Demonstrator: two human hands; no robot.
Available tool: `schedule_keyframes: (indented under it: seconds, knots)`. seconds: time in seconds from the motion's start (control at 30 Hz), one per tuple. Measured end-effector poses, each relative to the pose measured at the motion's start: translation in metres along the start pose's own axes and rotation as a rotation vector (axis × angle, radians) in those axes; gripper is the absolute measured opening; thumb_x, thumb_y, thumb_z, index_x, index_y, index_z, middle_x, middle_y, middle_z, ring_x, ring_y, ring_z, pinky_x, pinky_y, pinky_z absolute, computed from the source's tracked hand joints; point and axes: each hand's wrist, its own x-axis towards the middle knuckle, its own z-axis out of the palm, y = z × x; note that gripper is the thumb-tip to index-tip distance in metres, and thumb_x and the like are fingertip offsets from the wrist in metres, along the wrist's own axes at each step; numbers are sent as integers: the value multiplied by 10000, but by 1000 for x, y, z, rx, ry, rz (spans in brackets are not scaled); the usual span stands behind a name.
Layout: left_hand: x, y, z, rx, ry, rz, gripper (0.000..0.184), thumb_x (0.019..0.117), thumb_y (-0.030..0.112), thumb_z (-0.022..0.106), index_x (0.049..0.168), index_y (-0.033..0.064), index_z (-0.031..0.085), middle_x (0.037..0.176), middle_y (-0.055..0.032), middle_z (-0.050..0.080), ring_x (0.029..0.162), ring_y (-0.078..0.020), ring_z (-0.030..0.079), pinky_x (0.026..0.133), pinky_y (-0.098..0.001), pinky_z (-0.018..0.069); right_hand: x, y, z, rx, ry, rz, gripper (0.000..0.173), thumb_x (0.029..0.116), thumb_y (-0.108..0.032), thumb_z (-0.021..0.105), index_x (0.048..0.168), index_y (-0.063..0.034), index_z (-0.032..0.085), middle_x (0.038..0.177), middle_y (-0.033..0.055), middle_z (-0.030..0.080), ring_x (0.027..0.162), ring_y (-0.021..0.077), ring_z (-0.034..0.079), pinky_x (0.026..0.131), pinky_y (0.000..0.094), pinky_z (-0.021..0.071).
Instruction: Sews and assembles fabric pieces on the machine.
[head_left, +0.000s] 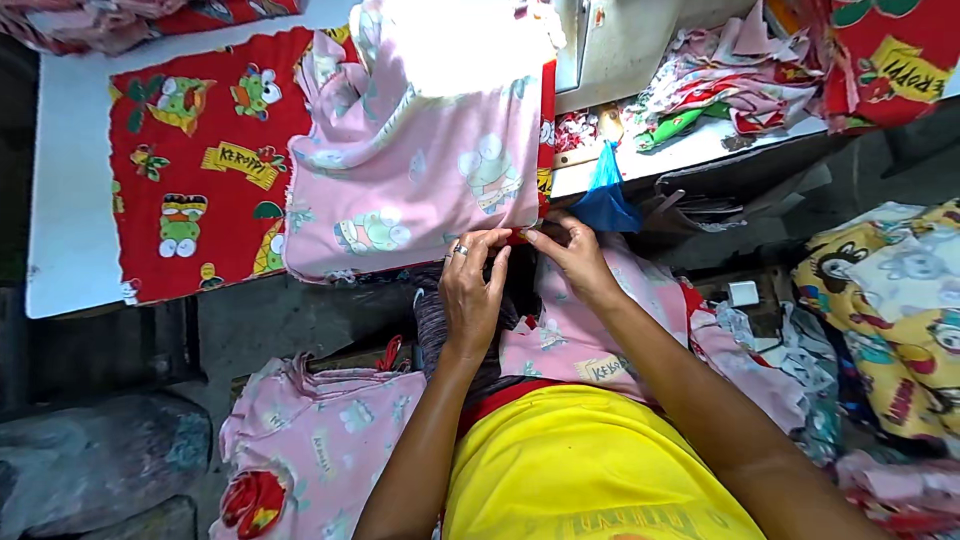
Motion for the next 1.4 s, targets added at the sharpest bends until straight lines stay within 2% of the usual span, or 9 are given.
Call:
schedule_keyframes:
  seconds: [0.17, 0.3, 0.43, 0.53, 0.63, 0.8, 1.0, 1.2, 1.4]
  knots:
    - [-6, 6, -18, 28, -90, 86, 294, 1003, 141, 654, 1276, 34, 680, 1296, -104, 682, 1188, -259, 614, 1014, -380, 470, -41, -27, -10, -70, -207, -118, 117, 955, -77, 686, 1057, -31, 650, 939, 41, 696, 835, 63, 666, 771, 231, 573]
    - [-18, 20, -30, -67, -201, 70, 307, 996, 142, 657, 1279, 24, 676, 1130, -103, 707, 1032, -211, 646, 922, -342, 502, -76, -43, -16, -79, -170, -49, 143, 938, -27, 699, 1073, -26, 652, 939, 27, 719, 829, 58, 691, 764, 215, 590]
    - [-23, 24, -31, -135, -221, -37, 185, 961, 139, 691, 1109, 40, 744, 1009, -82, 667, 912, -151, 629, 819, -284, 515, -87, -49, -14, -80, -141, -26, 187, 939, -28, 705, 1123, -24, 675, 984, 39, 726, 870, 88, 706, 804, 242, 605]
    - [-24, 23, -32, -152, -198, -49, 103, 928, 164, 709, 986, 81, 728, 1232, -84, 594, 1101, -161, 574, 941, -305, 483, -90, -51, -14, -107, -134, -23, 196, 941, -31, 705, 1134, -22, 676, 987, 42, 723, 863, 92, 708, 798, 242, 608]
    - [-23, 24, -30, -203, -201, -42, 171, 937, 127, 687, 1078, 40, 644, 1392, -114, 596, 1195, -168, 597, 978, -302, 493, -91, -49, -15, -139, -137, -40, 178, 944, -30, 699, 1120, -7, 687, 1000, 46, 712, 864, 82, 702, 798, 235, 610]
    - [-20, 25, -22, -196, -249, -54, 412, 962, 107, 639, 1361, 28, 576, 1040, -66, 659, 917, -143, 621, 823, -285, 514, -94, -45, -13, -124, -139, -64, 161, 947, -18, 686, 1103, 14, 707, 1039, 56, 679, 883, 86, 684, 810, 231, 606]
    - [-18, 19, -21, -137, -208, -8, 168, 905, 192, 697, 981, 43, 696, 1173, -108, 585, 1084, -195, 556, 926, -329, 459, -93, -44, -15, -144, -122, -57, 120, 961, -50, 681, 1068, -1, 704, 1062, 59, 667, 923, 95, 680, 838, 239, 602]
    - [-33, 11, -25, -72, -134, -16, 128, 938, 161, 717, 993, 45, 724, 1096, -91, 706, 1094, -239, 627, 965, -434, 467, -96, -44, -14, -128, -67, 13, 149, 959, -19, 667, 1106, -32, 649, 976, 43, 720, 835, 91, 713, 743, 235, 612]
    - [-39, 41, -42, -47, 50, 411, 29, 936, 130, 734, 942, 108, 717, 1014, -46, 718, 1073, -183, 642, 1085, -444, 376, -103, -53, -17, -169, -72, 42, 163, 966, -62, 676, 1126, -36, 675, 985, 29, 718, 828, 69, 703, 729, 209, 604]
